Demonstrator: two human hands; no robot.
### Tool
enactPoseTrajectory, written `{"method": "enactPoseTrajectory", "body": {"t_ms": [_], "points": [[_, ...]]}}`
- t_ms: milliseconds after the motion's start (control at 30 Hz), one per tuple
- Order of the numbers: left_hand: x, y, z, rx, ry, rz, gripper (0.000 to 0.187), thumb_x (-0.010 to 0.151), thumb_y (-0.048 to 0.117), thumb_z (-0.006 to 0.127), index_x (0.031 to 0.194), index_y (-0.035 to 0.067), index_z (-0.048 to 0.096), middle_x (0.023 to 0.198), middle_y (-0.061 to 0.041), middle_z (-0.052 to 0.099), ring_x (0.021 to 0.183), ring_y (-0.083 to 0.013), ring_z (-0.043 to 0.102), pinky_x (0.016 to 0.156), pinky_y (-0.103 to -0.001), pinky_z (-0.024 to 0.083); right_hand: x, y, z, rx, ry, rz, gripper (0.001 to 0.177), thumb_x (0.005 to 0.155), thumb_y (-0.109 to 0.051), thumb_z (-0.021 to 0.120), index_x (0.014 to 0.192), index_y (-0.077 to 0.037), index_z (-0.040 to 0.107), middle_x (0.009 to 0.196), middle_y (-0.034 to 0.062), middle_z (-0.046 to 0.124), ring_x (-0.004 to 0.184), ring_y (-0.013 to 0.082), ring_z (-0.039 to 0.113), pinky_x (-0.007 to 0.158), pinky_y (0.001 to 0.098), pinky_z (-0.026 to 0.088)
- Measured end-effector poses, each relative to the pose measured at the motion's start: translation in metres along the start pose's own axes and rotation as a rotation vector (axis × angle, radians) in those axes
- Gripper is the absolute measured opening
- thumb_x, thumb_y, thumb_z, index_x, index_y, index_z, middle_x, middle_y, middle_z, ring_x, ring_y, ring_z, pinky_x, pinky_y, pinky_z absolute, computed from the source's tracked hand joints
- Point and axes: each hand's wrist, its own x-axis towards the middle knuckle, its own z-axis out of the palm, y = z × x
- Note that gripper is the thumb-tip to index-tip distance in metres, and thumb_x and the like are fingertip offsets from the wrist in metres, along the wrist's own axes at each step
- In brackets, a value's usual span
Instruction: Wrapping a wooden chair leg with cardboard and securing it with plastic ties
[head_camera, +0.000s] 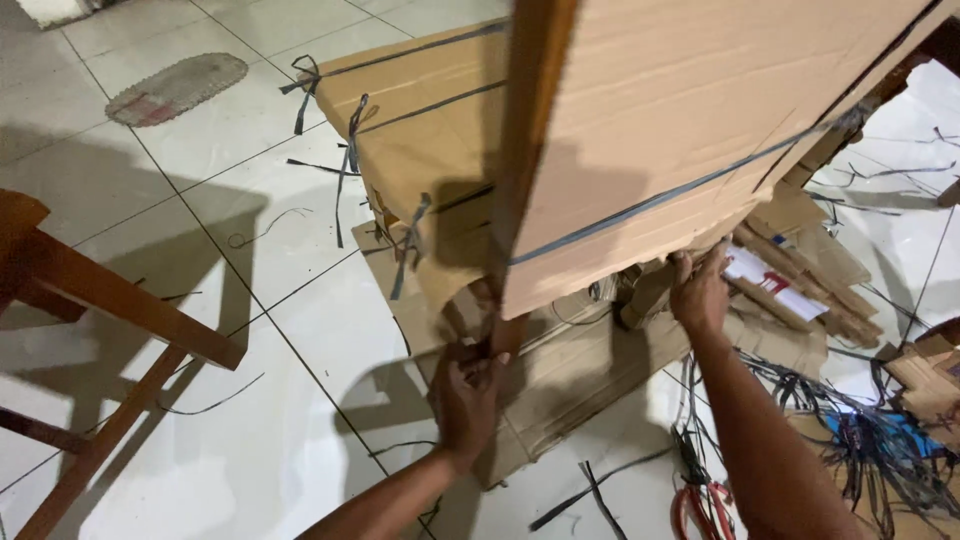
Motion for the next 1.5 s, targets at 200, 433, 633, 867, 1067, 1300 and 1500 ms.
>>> {"method": "enactPoseTrajectory", "body": {"t_ms": [200, 433, 633, 867, 1067, 1300, 1500], "points": [[-0.012, 0.003, 0.007, -0.141, -0.111, 0.065, 0.026, 0.083, 0.024, 0.078, 0.102, 0.009, 0.069, 0.091, -0.005, 0.079, 0.082, -0.0189, 0.074, 0.071, -0.033, 0.057, 0.038, 0.014, -0.025, -0.160, -0.256, 0.204, 0.080, 0.107, -0.041, 0.042, 0.167, -0.012, -0.002, 0.130, 0.0408, 0.058, 0.114, 0.0621, 0.054, 0.085, 0.0630, 0.040], [-0.047, -0.066, 0.019, -0.048, -0.505, -0.408, 0.022, 0.094, 0.026, 0.069, 0.097, 0.014, 0.052, 0.091, -0.004, 0.062, 0.084, -0.0177, 0.062, 0.067, -0.034, 0.049, 0.041, 0.159, 0.028, -0.781, -0.584, -0.351, 0.030, 0.100, -0.024, 0.045, 0.121, -0.020, 0.066, 0.117, 0.0121, 0.073, 0.093, 0.0375, 0.074, 0.066, 0.0488, 0.061], [-0.085, -0.057, 0.064, 0.234, -1.061, -0.482, 0.013, 0.087, 0.031, 0.065, 0.080, 0.020, 0.066, 0.075, 0.004, 0.066, 0.067, -0.0125, 0.059, 0.056, -0.032, 0.046, -0.011, 0.173, -0.020, -0.746, -0.742, -0.476, 0.041, 0.102, -0.034, 0.040, 0.129, -0.026, 0.069, 0.140, -0.0009, 0.062, 0.118, 0.0356, 0.066, 0.095, 0.0509, 0.054], [-0.127, -0.035, 0.151, 0.151, -1.224, -0.137, 0.024, 0.084, 0.034, 0.069, 0.068, 0.021, 0.057, 0.062, 0.007, 0.055, 0.065, -0.0074, 0.048, 0.062, -0.032, 0.039, -0.076, 0.180, -0.147, -0.899, -0.898, -0.204, 0.041, 0.101, -0.036, 0.049, 0.138, -0.026, 0.063, 0.142, -0.0086, 0.063, 0.119, 0.0258, 0.068, 0.095, 0.0411, 0.054], [-0.136, 0.019, 0.202, 0.293, -1.478, 0.341, 0.013, 0.092, 0.023, 0.064, 0.100, 0.018, 0.074, 0.097, -0.010, 0.079, 0.099, -0.0343, 0.075, 0.084, -0.048, 0.060, -0.154, 0.174, -0.251, -0.738, -0.911, 0.196, 0.038, 0.099, -0.040, 0.049, 0.114, -0.019, 0.076, 0.109, 0.0147, 0.078, 0.105, 0.0393, 0.074, 0.091, 0.0525, 0.058], [-0.172, 0.055, 0.245, 0.454, -1.718, 0.776, 0.016, 0.094, 0.025, 0.063, 0.099, 0.015, 0.074, 0.105, -0.010, 0.074, 0.103, -0.0365, 0.073, 0.087, -0.048, 0.059, -0.231, 0.253, -0.236, -0.582, -0.879, 0.244, 0.027, 0.095, -0.036, 0.059, 0.105, -0.016, 0.075, 0.103, 0.0187, 0.076, 0.104, 0.0412, 0.073, 0.088, 0.0540, 0.058], [-0.224, 0.004, 0.250, 0.206, -1.789, 0.602, 0.004, 0.091, 0.017, 0.062, 0.094, 0.015, 0.064, 0.098, -0.006, 0.071, 0.088, -0.0299, 0.066, 0.070, -0.045, 0.046, -0.314, 0.315, -0.209, -0.686, -0.798, -0.030, 0.023, 0.092, -0.003, 0.059, 0.113, -0.008, 0.063, 0.107, 0.0116, 0.063, 0.083, 0.0283, 0.067, 0.054, 0.0428, 0.060]]}}
